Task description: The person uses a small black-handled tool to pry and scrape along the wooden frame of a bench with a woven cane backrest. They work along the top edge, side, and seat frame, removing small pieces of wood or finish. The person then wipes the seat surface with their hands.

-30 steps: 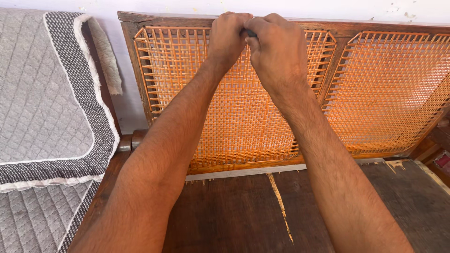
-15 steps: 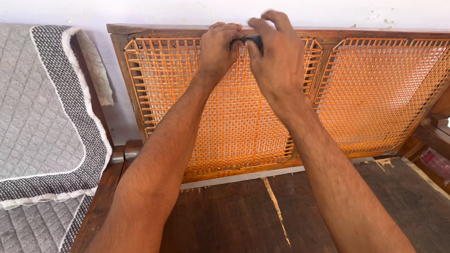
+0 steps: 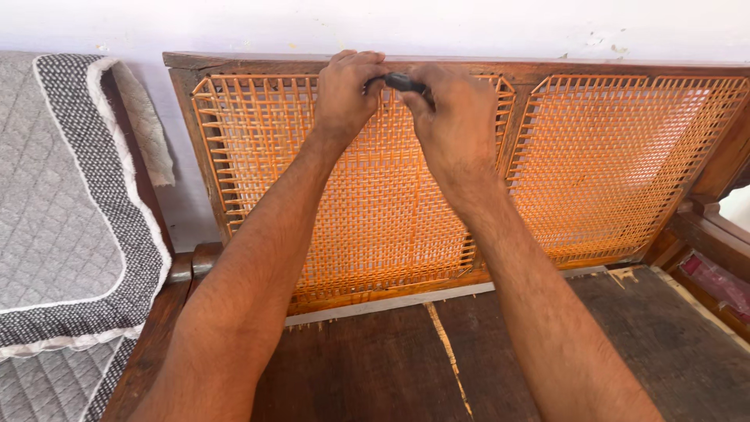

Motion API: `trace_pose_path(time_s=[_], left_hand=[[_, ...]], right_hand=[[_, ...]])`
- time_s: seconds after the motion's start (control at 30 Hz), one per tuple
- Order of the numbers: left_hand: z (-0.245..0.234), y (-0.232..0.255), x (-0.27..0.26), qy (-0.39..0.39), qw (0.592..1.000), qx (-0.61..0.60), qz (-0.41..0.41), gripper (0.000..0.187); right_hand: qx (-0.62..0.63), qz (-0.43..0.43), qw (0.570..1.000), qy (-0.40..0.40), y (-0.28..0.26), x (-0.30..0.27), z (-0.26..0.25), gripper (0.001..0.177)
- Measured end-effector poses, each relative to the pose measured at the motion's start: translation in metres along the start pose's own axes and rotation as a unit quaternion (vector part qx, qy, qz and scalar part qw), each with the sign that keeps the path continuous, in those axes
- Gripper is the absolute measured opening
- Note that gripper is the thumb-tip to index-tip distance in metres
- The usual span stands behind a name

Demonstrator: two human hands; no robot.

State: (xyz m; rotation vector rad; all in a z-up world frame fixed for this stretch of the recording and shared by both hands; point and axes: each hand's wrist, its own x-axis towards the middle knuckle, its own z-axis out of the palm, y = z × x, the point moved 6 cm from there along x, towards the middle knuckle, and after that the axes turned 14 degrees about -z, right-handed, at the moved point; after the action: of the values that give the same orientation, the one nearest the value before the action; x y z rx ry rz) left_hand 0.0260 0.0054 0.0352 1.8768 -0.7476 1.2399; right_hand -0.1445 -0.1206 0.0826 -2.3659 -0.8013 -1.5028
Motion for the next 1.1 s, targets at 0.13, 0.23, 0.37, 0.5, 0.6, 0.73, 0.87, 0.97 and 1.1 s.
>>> trace_pose_path(time_s=[0.13, 0.23, 0.37, 0.5, 0.6, 0.73, 0.87, 0.97, 1.1], left_hand=[[-0.003, 0.002, -0.002, 0.000, 1.000, -0.004, 0.015, 0.014], [-0.001, 0.003, -0.002, 0.002, 1.000, -0.012, 0.004, 0.013], [-0.003, 0.004, -0.002, 0.016, 1.000, -0.009, 0.003, 0.012], [0.000, 0.002, -0.001, 0.001, 0.999, 0.015, -0.034, 0.010], [0.000, 0.002, -0.002, 0.000, 0.999, 0.016, -0.032, 0.011], [-0.001, 0.002, -0.001, 0.008, 0.999, 0.016, -0.034, 0.014], [-0.005, 0.006, -0.002, 0.016, 1.000, 0.012, -0.018, 0.021], [-0.010, 0.013, 0.000, 0.012, 1.000, 0.011, -0.012, 0.016], [-0.015, 0.019, 0.002, -0.019, 0.999, -0.026, -0.038, 0.012]], right_hand=[[0.074, 0.115, 0.990, -0.043, 0.010, -0.011, 0.004, 0.027], [0.045, 0.094, 0.993, -0.062, 0.011, -0.012, 0.001, 0.028], [0.044, -0.076, 0.995, 0.040, -0.006, -0.009, -0.008, 0.027], [0.052, -0.116, 0.992, -0.004, -0.009, -0.006, 0.007, 0.025], [0.066, -0.095, 0.993, -0.010, -0.004, -0.006, 0.009, 0.023], [0.030, -0.094, 0.995, -0.036, -0.005, -0.002, 0.008, 0.023], [0.009, -0.059, 0.997, -0.055, -0.011, 0.006, 0.011, 0.027], [-0.003, -0.010, 0.996, -0.094, -0.014, 0.015, 0.022, 0.035], [-0.010, 0.020, 0.996, -0.085, -0.023, 0.017, 0.034, 0.030]])
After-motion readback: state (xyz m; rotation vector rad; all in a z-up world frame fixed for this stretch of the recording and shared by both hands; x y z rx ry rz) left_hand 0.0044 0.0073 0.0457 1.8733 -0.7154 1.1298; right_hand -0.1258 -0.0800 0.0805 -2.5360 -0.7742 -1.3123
